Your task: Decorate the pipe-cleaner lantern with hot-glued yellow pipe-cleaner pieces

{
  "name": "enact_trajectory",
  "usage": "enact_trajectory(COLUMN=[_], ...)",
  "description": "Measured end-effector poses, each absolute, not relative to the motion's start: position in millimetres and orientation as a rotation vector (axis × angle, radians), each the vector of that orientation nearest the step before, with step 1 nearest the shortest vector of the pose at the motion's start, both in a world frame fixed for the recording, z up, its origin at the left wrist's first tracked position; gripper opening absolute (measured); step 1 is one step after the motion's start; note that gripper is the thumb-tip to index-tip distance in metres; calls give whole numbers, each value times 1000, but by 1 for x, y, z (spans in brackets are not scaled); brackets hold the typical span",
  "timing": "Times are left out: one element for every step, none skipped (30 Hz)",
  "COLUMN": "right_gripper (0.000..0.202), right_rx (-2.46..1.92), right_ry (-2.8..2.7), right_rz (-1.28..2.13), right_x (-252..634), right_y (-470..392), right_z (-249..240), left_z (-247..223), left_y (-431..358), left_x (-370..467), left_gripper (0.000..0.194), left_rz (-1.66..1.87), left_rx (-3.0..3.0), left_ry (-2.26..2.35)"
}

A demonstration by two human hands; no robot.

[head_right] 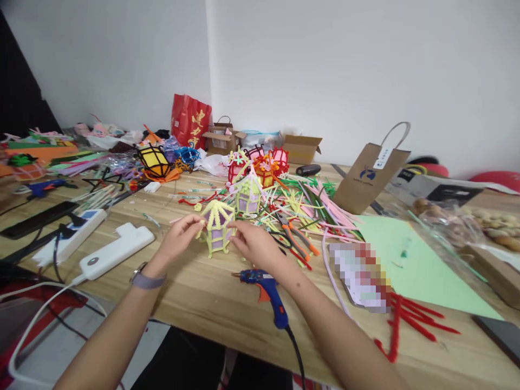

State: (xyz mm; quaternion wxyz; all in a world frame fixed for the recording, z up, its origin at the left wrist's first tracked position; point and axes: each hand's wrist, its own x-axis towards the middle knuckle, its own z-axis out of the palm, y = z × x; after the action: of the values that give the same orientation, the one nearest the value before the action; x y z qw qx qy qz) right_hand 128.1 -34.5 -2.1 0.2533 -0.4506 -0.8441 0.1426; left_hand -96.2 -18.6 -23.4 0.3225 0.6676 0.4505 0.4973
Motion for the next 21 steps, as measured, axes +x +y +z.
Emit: enact_trajectory(right_gripper=[31, 31, 29, 25, 20, 15, 12, 10, 10, 10, 10, 11, 11, 11, 11, 10, 10, 10, 9, 9, 9], right_rx=[-1205, -1190, -1180, -1170, -1160, -1151, -1139, -1131, -1124, -1117, -1112, -1108, -1108, -1110, -1113, -1117, -1119, -1121, -1123, -1124, -1126], right_ry=[-2314, -2335, -2340, -2335, -2320, -2297, -2273, -2251, -2236, -2226, -2220, -2215, -2214, -2212, -2212, -2214, -2217, -2220, -2222, -2224, -2225], right_rz=[422, 441, 453, 460, 471, 491, 517, 543, 566, 585, 597, 601, 600, 594, 586, 576, 569, 565, 567, 571, 578], right_x=[119, 113, 108, 104, 102, 101, 100, 100, 100, 100, 99, 98, 98, 97, 96, 96, 96, 95, 95, 96, 96], right_y=[-24, -15, -7, -1, 3, 6, 8, 10, 10, 10, 10, 9, 9, 8, 7, 6, 6, 5, 4, 4, 3], right_z=[-3, -5, -7, -9, -11, -13, -15, -17, -18, -20, -20, -21, -21, -20, -20, -19, -18, -17, -16, -15, -14], left_z=[-24, -24, -24, -25, -25, -24, -24, -23, -21, -20, -17, -15, -14, -12, -11, -10, -10, -11, -11, -12, -12], left_y=[-18, -17, -16, -16, -16, -16, -17, -18, -20, -21, -22, -23, -24, -24, -24, -23, -22, -22, -21, -20, -20], left_x=[-96, -95, -94, -94, -93, -93, -93, -92, -91, -90, -88, -86, -84, -81, -79, -77, -75, -73, -71, -69, -68], left_gripper=[17, 17, 16, 15, 15, 16, 17, 19, 21, 22, 23, 23, 23, 22, 21, 20, 20, 19, 19, 19, 19], left_rz=[1322, 1338, 1363, 1394, 1426, 1454, 1476, 1487, 1489, 1490, 1491, 1494, 1496, 1497, 1498, 1498, 1498, 1499, 1502, 1507, 1515], left_rx=[1718, 1674, 1617, 1542, 1454, 1360, 1271, 1198, 1151, 1136, 1153, 1193, 1249, 1313, 1381, 1447, 1503, 1545, 1571, 1582, 1582], left_ry=[1162, 1139, 1110, 1074, 1030, 981, 936, 903, 891, 901, 931, 977, 1033, 1093, 1162, 1236, 1306, 1366, 1410, 1437, 1450])
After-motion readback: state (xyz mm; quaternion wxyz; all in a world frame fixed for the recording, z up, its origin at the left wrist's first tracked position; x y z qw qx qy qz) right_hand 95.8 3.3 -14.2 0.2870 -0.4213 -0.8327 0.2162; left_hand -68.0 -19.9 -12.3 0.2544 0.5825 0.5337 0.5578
